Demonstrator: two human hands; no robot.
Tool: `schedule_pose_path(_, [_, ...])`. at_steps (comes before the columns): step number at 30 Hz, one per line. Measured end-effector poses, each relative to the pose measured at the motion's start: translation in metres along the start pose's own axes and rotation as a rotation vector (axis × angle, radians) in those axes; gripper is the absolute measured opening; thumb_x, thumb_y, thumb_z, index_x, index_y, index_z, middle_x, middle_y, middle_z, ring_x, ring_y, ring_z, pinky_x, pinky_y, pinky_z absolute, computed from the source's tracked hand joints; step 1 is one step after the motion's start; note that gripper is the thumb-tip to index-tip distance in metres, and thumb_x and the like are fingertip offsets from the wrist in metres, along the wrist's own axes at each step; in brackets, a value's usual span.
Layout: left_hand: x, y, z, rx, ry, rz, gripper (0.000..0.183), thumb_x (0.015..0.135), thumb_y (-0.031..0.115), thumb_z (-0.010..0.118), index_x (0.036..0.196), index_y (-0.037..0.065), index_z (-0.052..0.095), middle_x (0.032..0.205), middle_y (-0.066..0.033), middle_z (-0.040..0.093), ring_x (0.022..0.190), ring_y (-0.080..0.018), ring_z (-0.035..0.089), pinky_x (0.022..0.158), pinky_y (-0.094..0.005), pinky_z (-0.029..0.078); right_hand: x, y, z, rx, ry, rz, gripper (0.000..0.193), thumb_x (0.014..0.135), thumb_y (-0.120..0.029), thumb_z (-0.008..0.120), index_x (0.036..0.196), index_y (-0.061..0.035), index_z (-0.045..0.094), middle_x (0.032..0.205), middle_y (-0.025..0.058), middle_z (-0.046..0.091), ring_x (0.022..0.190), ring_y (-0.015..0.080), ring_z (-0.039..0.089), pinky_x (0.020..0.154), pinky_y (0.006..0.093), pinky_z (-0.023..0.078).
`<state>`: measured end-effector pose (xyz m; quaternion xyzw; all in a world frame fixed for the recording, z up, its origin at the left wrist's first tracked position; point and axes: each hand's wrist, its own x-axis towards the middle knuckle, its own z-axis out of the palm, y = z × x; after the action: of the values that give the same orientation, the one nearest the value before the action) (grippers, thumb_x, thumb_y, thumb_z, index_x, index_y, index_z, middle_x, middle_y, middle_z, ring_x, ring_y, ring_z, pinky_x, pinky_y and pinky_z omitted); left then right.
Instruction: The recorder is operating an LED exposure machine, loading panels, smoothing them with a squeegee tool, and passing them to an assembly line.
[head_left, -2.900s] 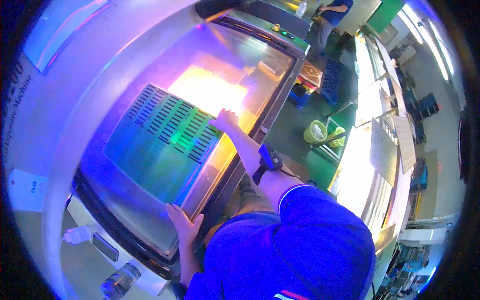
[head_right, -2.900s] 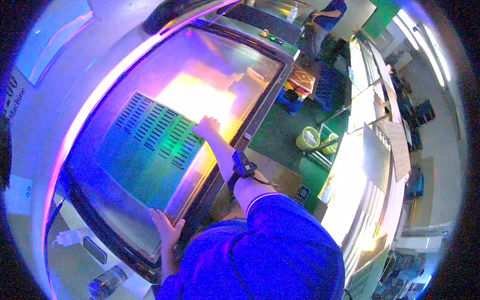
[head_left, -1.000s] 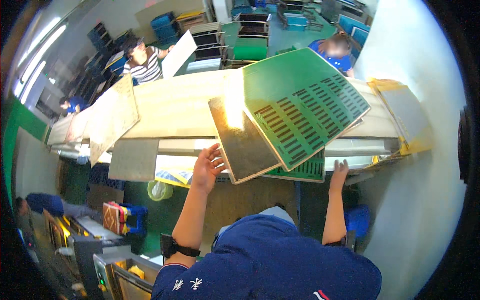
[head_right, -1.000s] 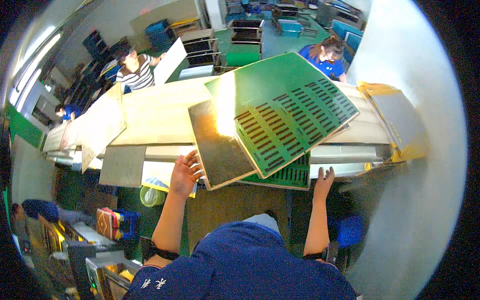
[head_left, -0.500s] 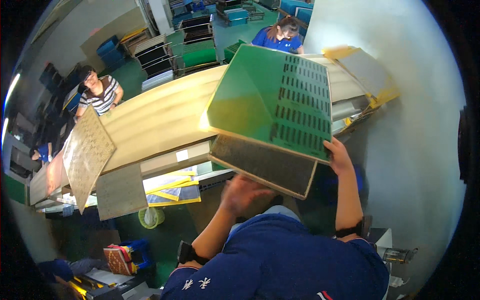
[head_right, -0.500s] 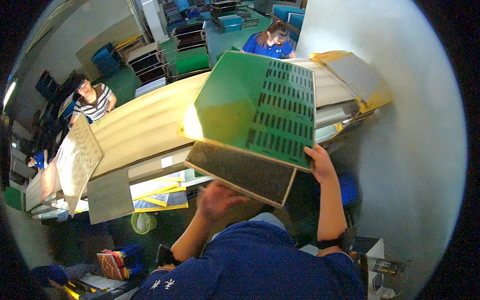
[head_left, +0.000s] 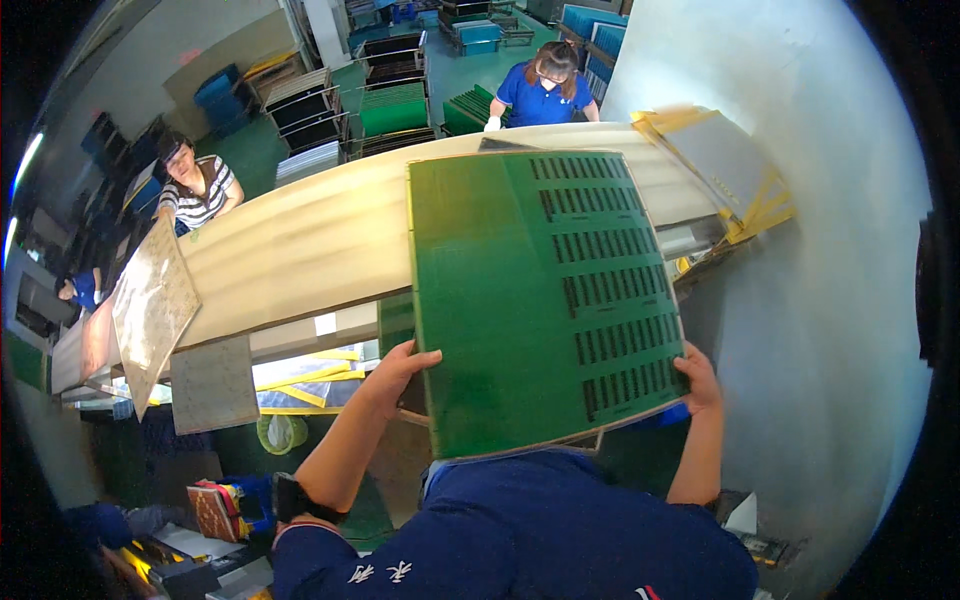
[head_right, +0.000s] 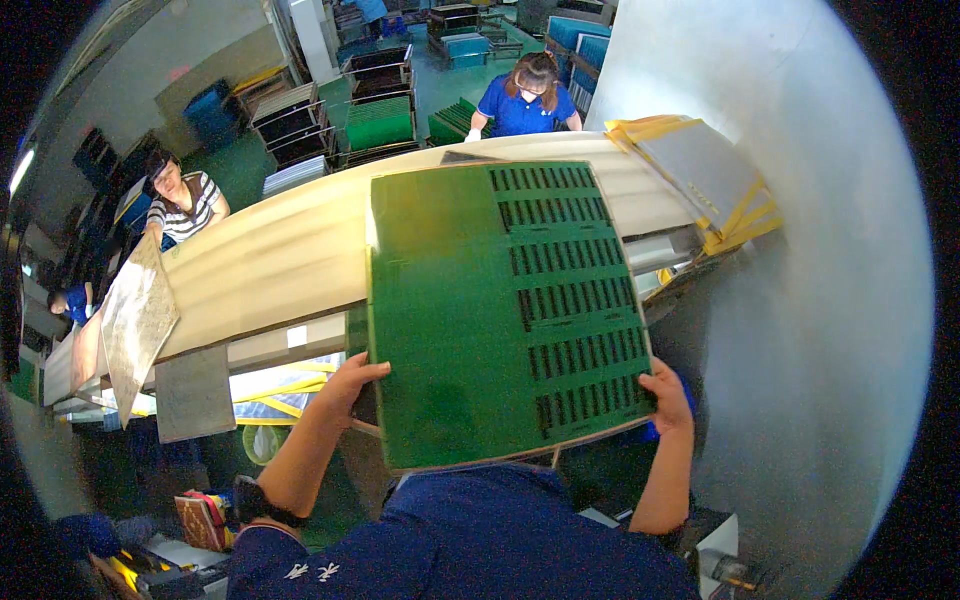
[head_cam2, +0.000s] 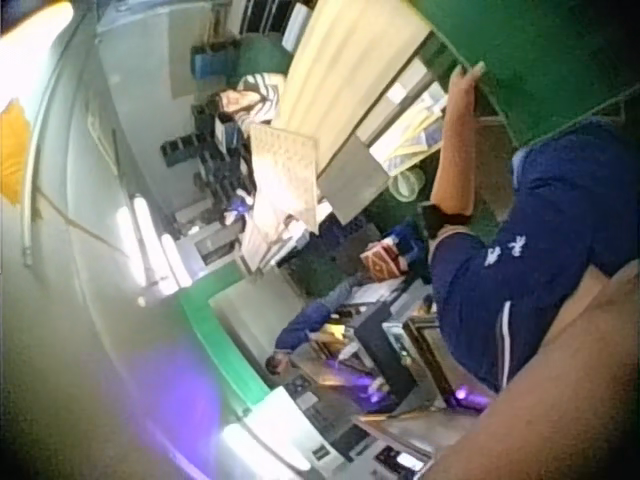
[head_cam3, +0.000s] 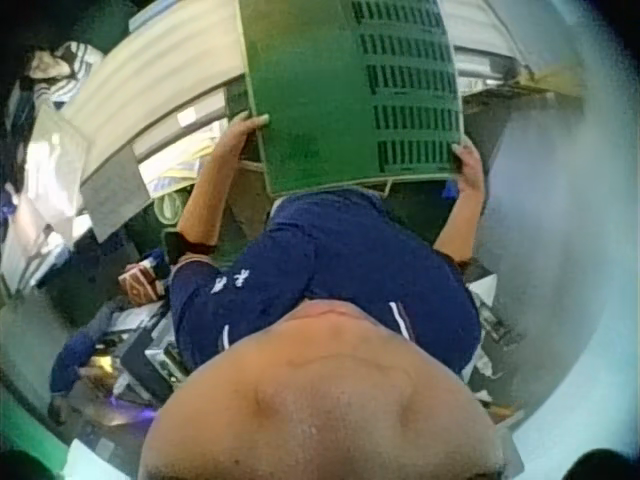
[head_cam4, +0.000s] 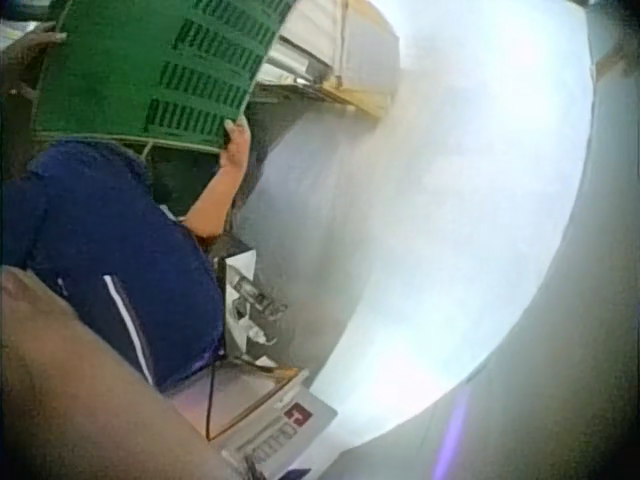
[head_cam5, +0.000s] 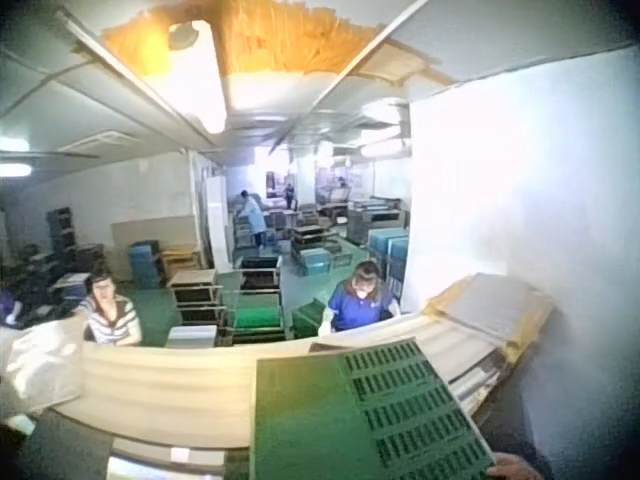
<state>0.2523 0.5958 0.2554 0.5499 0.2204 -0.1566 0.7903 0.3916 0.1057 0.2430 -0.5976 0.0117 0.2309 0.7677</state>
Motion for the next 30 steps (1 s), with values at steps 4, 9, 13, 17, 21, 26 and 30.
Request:
schedule_pose_path(4, [0.006, -0.004, 0.022, 0.021, 0.145, 0.134, 0.043, 0.083, 0.021, 0.072, 0.119, -0.001, 0.06, 0.107, -0.0099, 0.068, 0.095, -0.0194, 0.065, 0.084, -0.0337, 0.053, 0.045, 0.008, -0.018, 0.038, -0.098, 0.048, 0.047, 0.082, -0.005, 0.062, 0.128, -0.0001, 0.055, 0.116, 0.0085, 0.067, 0.102, 0.0183, 0.065, 0.093, 0.0333, 0.051])
schedule_pose_path(9, [-0.015, -0.007, 0.059, -0.182, 0.436, 0.454, 0.049, 0.077, 0.013, 0.069, 0.122, -0.003, 0.057, 0.108, -0.013, 0.068, 0.093, -0.0227, 0.067, 0.083, -0.0356, 0.055, 0.115, -0.005, -0.019, 0.04, -0.364, 0.12, 0.052, 0.084, -0.011, 0.067, 0.132, -0.0005, 0.051, 0.121, 0.0078, 0.064, 0.109, 0.0176, 0.061, 0.098, 0.0343, 0.046])
schedule_pose_path(13, [-0.06, -0.053, 0.095, -0.212, 0.759, 0.682, 0.049, 0.077, 0.013, 0.069, 0.122, -0.004, 0.056, 0.107, -0.0136, 0.067, 0.088, -0.0233, 0.068, 0.078, -0.0359, 0.057, 0.166, -0.014, 0.008, -0.04, -0.647, 0.185, 0.06, 0.086, -0.015, 0.068, 0.139, 0.0, 0.044, 0.127, 0.0071, 0.059, 0.114, 0.0154, 0.057, 0.101, 0.0342, 0.043])
schedule_pose_path(17, [-0.124, -0.166, 0.137, -0.298, 1.298, 0.673, 0.037, 0.09, 0.021, 0.064, 0.118, -0.002, 0.058, 0.101, -0.011, 0.066, 0.083, -0.0192, 0.066, 0.071, -0.0351, 0.056, 0.209, 0.01, 0.045, -0.139, -1.008, 0.258, 0.061, 0.085, -0.019, 0.071, 0.137, 0.0003, 0.046, 0.126, 0.0067, 0.06, 0.113, 0.0151, 0.056, 0.101, 0.0342, 0.043])
schedule_pose_path(21, [-0.193, -0.337, 0.211, -0.103, 1.992, 0.525, 0.031, 0.099, 0.031, 0.053, 0.111, 0.003, 0.06, 0.091, -0.0062, 0.063, 0.073, -0.0131, 0.06, 0.062, -0.0296, 0.05, 0.181, 0.058, 0.102, -0.22, -1.339, 0.386, 0.059, 0.085, -0.022, 0.073, 0.134, 0.0011, 0.048, 0.123, 0.0067, 0.061, 0.111, 0.0153, 0.057, 0.101, 0.0342, 0.042])
schedule_pose_path(26, [-0.194, -0.38, 0.409, -0.771, 2.126, 0.886, 0.031, 0.1, 0.023, 0.049, 0.121, 0.0, 0.056, 0.102, -0.0099, 0.067, 0.082, -0.0225, 0.067, 0.071, -0.0374, 0.057, 0.092, 0.103, 0.161, -0.395, -1.661, 0.68, 0.054, 0.086, -0.012, 0.068, 0.134, 0.0018, 0.048, 0.123, 0.0087, 0.062, 0.11, 0.0166, 0.06, 0.098, 0.0325, 0.046])
schedule_pose_path(30, [-0.171, -0.479, 0.534, -1.227, 2.609, 0.749, 0.044, 0.092, 0.026, 0.062, 0.129, 0.004, 0.051, 0.117, -0.0125, 0.062, 0.095, -0.0296, 0.065, 0.072, -0.0454, 0.058, -0.006, 0.157, 0.183, -0.55, -1.882, 0.707, 0.045, 0.089, -0.014, 0.064, 0.13, 0.0014, 0.052, 0.119, 0.0093, 0.064, 0.108, 0.0169, 0.061, 0.096, 0.0328, 0.047])
